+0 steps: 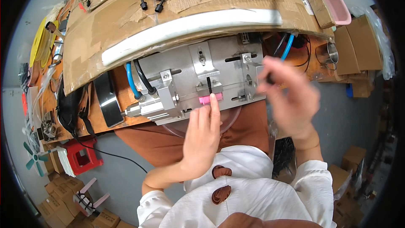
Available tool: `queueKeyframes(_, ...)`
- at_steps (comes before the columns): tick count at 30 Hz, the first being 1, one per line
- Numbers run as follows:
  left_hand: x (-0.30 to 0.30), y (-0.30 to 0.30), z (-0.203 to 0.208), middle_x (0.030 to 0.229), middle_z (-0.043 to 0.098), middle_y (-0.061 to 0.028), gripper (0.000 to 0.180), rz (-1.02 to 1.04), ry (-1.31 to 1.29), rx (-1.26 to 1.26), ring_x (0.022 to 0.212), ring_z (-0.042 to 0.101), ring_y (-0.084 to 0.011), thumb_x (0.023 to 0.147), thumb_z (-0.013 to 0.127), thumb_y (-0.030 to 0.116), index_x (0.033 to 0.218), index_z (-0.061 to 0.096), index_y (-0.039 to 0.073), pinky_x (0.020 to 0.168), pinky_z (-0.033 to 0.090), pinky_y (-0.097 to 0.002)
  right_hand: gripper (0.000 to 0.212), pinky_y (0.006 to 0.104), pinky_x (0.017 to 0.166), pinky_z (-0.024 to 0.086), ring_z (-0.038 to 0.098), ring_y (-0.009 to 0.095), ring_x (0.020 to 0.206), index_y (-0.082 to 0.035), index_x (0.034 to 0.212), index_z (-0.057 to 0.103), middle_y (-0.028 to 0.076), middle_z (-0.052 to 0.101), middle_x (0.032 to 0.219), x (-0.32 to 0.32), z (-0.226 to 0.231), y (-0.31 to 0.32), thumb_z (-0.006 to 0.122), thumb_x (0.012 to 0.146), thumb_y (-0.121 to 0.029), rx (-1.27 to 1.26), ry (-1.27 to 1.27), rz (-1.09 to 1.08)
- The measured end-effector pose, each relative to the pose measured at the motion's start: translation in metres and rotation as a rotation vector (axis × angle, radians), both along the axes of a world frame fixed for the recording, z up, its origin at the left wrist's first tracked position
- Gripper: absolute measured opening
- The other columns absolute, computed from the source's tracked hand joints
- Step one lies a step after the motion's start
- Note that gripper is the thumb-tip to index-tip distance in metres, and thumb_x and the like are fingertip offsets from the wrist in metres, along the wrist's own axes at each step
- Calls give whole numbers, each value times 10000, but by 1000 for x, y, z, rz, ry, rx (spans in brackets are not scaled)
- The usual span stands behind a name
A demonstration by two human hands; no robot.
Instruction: The person picks up zip ties from a pile, inserts them one by one into a machine to be processed, and clears the finished ties into a basin. Finally, they empty the basin of processed ties into a plastic-lined box and resume the process.
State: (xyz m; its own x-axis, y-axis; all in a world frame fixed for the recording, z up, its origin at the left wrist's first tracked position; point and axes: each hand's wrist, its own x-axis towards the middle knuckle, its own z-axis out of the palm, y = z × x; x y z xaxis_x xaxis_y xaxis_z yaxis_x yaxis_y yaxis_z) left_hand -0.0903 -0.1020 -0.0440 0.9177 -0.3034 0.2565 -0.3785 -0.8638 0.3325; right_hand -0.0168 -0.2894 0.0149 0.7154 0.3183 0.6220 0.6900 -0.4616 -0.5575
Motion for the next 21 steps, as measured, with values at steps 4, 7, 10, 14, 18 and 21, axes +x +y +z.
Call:
queueKeyframes(4, 67, 33, 63, 939, 513, -127, 422, 1, -218, -65, 856, 490, -276, 821, 608, 66, 1237, 550, 30, 782, 433, -388, 556, 285, 489, 462, 526, 158, 563, 68, 1239, 533, 150, 652, 1080, -42, -48, 18, 720, 719, 11, -200, 27, 34)
queueKeyframes(7, 140, 52, 83, 919, 562, -132, 224, 95, -449, -23, 903, 506, -310, 864, 577, 82, 1081, 594, 30, 846, 409, -426, 587, 299, 466, 434, 508, 135, 536, 57, 1271, 517, 68, 621, 777, -51, -71, 30, 723, 729, -32, -242, 106, 57)
queueKeyframes(10, 178, 78, 84, 833, 555, -81, 155, -76, -240, -76, 814, 538, -229, 890, 554, 54, 1029, 613, 19, 790, 437, -320, 632, 301, 451, 416, 506, 137, 523, 28, 1329, 476, 29, 490, 604, -53, -81, 43, 720, 753, -64, -232, 131, 83)
queueKeyframes(14, 165, 77, 102, 835, 578, -84, 122, -158, 46, -212, 758, 536, -176, 861, 582, 32, 976, 610, 3, 748, 441, -269, 627, 295, 446, 413, 503, 134, 515, 22, 1327, 480, 25, 499, 620, -49, -76, 41, 722, 760, -86, -253, 162, 73)
queueKeyframes(18, 131, 62, 95, 831, 569, -79, 161, -80, -135, -272, 737, 533, -179, 767, 639, -38, 922, 612, -4, 717, 445, -274, 550, 290, 448, 430, 545, 144, 561, -22, 1297, 511, 18, 531, 671, -22, -31, 29, 692, 793, -147, -385, 90, 116)
queueKeyframes(21, 70, 42, 64, 901, 575, -82, 575, 54, -330, -234, 769, 514, -208, 693, 669, -115, 1232, 583, 64, 726, 440, -308, 362, 324, 525, 478, 594, 174, 634, -59, 1151, 587, 25, 560, 706, 64, 10, 39, 650, 823, -199, -341, -406, 45)
